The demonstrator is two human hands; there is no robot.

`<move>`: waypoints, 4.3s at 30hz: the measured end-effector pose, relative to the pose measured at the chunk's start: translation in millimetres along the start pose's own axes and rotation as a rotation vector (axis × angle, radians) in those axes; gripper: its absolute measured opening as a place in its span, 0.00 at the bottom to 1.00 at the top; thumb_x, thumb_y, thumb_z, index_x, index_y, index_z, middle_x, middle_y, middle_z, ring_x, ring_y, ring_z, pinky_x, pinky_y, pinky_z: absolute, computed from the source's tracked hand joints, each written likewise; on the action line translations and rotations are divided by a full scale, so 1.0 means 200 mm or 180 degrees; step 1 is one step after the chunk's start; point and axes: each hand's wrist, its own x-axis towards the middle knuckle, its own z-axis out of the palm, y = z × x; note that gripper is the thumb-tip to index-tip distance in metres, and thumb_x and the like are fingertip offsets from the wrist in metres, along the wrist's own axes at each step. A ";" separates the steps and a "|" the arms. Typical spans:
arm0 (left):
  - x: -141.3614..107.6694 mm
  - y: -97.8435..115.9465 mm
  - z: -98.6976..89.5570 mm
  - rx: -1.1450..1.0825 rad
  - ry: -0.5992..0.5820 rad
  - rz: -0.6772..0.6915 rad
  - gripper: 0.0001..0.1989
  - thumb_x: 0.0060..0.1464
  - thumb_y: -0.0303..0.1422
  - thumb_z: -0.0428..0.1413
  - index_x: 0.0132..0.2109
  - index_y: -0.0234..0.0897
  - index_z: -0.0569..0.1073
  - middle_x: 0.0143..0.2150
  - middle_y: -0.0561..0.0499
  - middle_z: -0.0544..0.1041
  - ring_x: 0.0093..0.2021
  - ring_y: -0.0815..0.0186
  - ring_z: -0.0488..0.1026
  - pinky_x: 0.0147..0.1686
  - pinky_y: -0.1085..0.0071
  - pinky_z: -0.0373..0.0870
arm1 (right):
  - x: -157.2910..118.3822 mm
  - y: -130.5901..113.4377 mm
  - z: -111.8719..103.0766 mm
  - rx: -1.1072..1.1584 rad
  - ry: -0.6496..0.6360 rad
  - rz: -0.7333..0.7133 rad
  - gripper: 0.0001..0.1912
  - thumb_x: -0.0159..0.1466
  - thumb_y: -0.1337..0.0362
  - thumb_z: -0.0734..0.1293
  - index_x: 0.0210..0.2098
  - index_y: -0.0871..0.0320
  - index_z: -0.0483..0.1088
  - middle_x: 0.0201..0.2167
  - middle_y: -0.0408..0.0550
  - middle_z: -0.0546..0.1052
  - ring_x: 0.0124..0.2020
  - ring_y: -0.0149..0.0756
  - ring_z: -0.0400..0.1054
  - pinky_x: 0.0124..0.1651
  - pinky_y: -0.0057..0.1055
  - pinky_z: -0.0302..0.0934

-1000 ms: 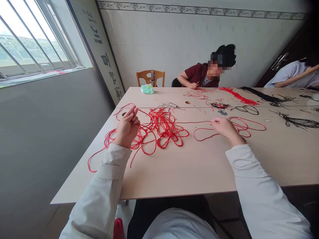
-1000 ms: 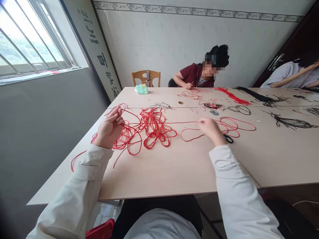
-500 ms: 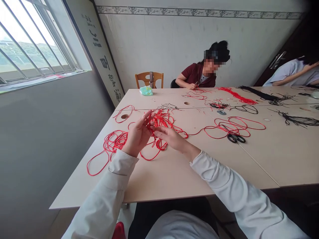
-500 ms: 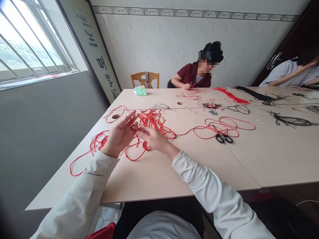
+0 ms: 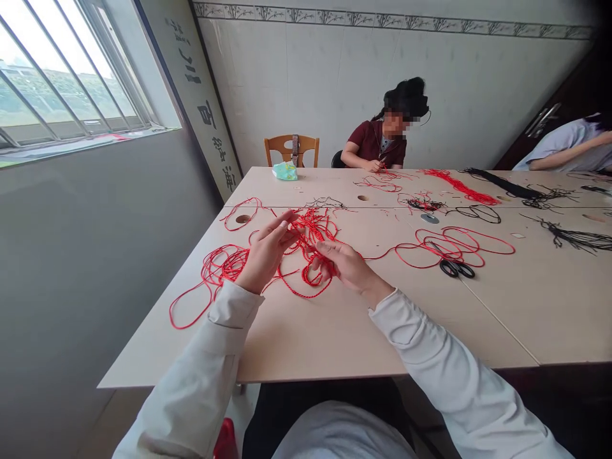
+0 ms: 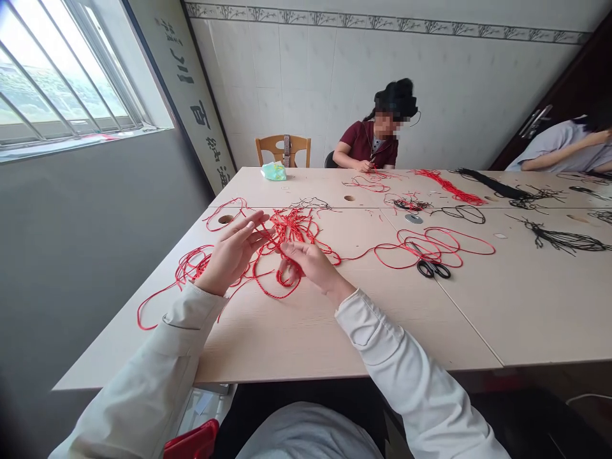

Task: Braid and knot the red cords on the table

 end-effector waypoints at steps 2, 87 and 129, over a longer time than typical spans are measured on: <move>-0.01 0.02 0.01 -0.0040 -0.0294 -0.0022 0.18 0.57 0.35 0.56 0.54 0.36 0.75 0.59 0.41 0.72 0.57 0.55 0.71 0.59 0.58 0.63 | -0.01 -0.02 0.00 0.0581 -0.0186 0.0382 0.21 0.64 0.48 0.63 0.40 0.61 0.72 0.29 0.50 0.77 0.25 0.33 0.69 0.30 0.31 0.65; -0.05 -0.04 0.03 -0.0300 -0.0367 -0.0986 0.04 0.54 0.31 0.60 0.36 0.33 0.77 0.36 0.47 0.78 0.35 0.68 0.76 0.39 0.72 0.73 | -0.10 -0.12 -0.44 -0.3411 0.0688 -0.0576 0.12 0.63 0.61 0.64 0.42 0.57 0.76 0.41 0.51 0.78 0.36 0.36 0.70 0.41 0.33 0.62; -0.09 -0.06 0.07 0.1526 -0.1026 -0.0670 0.16 0.50 0.43 0.61 0.35 0.33 0.80 0.31 0.48 0.78 0.33 0.66 0.71 0.38 0.69 0.68 | -0.07 -0.28 -0.21 -0.2738 -0.0669 -0.0335 0.08 0.58 0.61 0.66 0.34 0.58 0.66 0.28 0.42 0.69 0.26 0.28 0.59 0.29 0.27 0.52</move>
